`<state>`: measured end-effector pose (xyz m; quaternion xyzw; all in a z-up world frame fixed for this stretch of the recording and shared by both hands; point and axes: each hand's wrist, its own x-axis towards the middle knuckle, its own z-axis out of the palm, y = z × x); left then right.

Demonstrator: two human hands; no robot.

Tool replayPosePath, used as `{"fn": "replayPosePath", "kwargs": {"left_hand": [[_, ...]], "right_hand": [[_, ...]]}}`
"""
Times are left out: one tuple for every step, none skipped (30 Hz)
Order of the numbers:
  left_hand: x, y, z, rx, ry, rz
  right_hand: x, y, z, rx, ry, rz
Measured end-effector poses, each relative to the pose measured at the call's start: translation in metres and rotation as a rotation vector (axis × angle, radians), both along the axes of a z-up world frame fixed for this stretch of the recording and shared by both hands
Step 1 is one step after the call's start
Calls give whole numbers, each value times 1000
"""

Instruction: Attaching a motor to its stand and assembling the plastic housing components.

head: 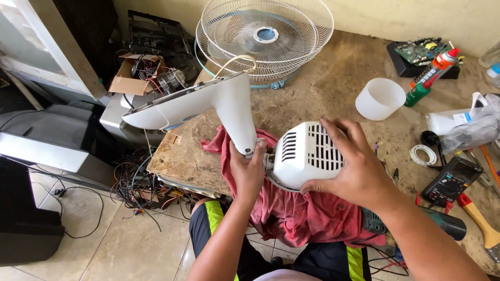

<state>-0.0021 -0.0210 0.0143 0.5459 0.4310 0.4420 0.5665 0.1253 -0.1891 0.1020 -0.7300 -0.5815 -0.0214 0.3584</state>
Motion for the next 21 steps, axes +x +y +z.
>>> {"fn": "replayPosePath", "kwargs": {"left_hand": [[-1,-1,-1,5,-3,4],[-1,0,-7,6,-1,5],[-2,1,-14,25,-58,-57],[-4,2,-20,44,-116,-115],[-3,1,-20,43,-113,-110],[-3,0,-20,40,-87,-111],[-4,-1,-20,37,-60,-112],[-4,-1,-22,35,-58,-106],[-3,-1,-23,63,-46,-96],[-3,-1,-25,92,-36,-87],[-3,-1,-25,90,-34,-84],[-4,-1,-25,77,-81,-92],[-3,-1,-26,64,-128,-100],[-4,0,-27,63,-127,-105],[-5,1,-28,60,-130,-106],[-5,1,-29,58,-134,-110],[-5,3,-31,57,-133,-117],[-5,4,-32,56,-144,-126],[-6,5,-34,55,-155,-136],[-6,5,-33,53,-153,-141],[-7,5,-33,58,-156,-134]], "right_hand": [[-2,0,1,-1,-15,4],[-1,-2,0,0,-13,5],[0,-4,-2,-35,-51,3],[2,-6,-4,-72,-89,4],[1,-5,-4,-72,-87,9],[-1,-5,-4,-95,-84,-18],[-3,-5,-4,-118,-80,-46],[-2,-5,-6,-120,-78,-40],[-2,-6,-7,-95,-74,-28],[-1,-7,-8,-69,-70,-18],[-4,-6,-8,-71,-69,-14],[-6,-6,-9,-61,-62,-26],[-8,-6,-9,-52,-55,-38],[-9,-6,-12,-53,-53,-43],[-10,-5,-14,-6,-63,-21],[-12,-5,-16,42,-75,-3],[-13,-4,-17,42,-74,-10],[-14,-4,-18,61,-75,-3],[-16,-4,-19,81,-76,3],[-16,-4,-20,80,-74,-2],[-17,-4,-22,78,-78,-1]]}}
